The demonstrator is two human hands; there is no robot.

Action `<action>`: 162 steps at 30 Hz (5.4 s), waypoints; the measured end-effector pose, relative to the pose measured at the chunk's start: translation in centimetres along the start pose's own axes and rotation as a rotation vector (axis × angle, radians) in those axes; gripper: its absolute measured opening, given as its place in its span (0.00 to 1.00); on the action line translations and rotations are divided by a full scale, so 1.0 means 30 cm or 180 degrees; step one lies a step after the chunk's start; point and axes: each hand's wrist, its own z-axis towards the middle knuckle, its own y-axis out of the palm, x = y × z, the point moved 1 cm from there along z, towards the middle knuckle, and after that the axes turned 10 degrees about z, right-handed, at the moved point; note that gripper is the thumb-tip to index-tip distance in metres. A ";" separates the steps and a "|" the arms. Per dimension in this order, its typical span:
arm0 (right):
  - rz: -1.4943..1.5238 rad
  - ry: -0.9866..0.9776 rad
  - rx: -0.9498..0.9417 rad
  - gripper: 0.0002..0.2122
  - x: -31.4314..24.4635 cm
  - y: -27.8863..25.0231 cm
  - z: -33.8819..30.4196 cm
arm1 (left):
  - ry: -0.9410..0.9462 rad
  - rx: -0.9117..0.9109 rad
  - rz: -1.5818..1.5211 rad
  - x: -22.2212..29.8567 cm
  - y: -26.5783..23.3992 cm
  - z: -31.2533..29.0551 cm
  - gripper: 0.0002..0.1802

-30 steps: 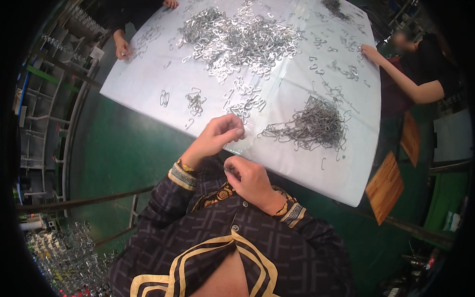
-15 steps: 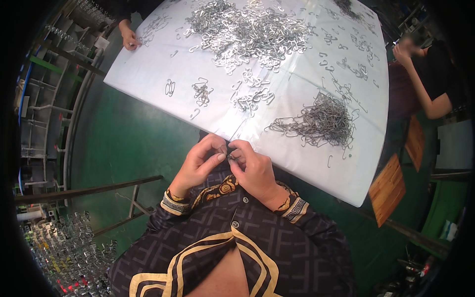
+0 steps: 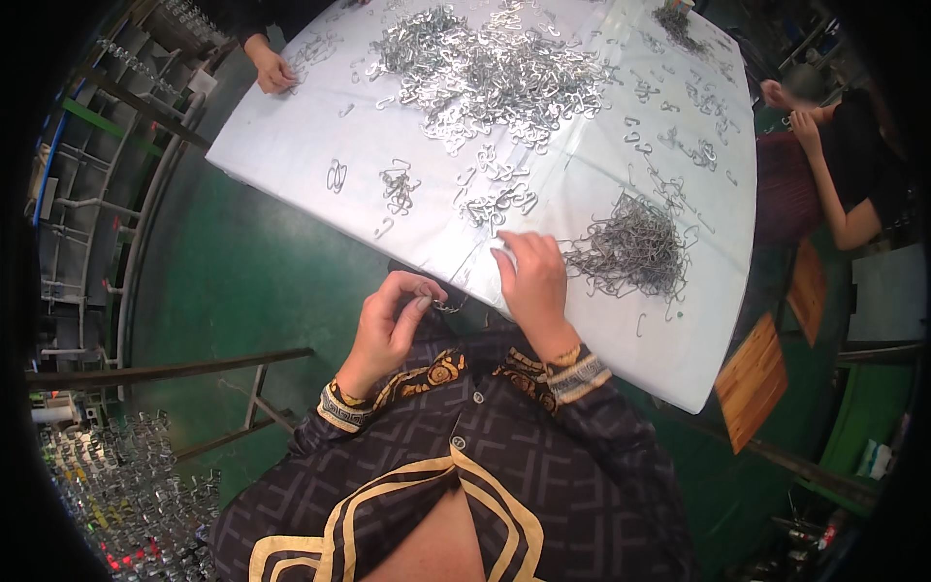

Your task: The person picks up metal hooks and wire clips from a table by hand, attaches the clips to the hooks, and hangs the assembled units onto a metal rack.

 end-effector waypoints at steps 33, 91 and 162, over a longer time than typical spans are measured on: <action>0.2417 0.1119 -0.0762 0.05 -0.189 -0.045 -0.063 | 0.0406 -0.0458 0.0968 -0.024 0.045 -0.004 0.05; 0.1891 0.1043 -0.0398 0.06 -0.184 0.015 -0.131 | -0.0323 -0.0867 -0.0363 -0.035 -0.012 0.062 0.03; 0.1744 0.0980 -0.1206 0.05 -0.223 -0.068 -0.042 | 0.0090 -0.1077 0.0435 -0.059 -0.021 0.076 0.09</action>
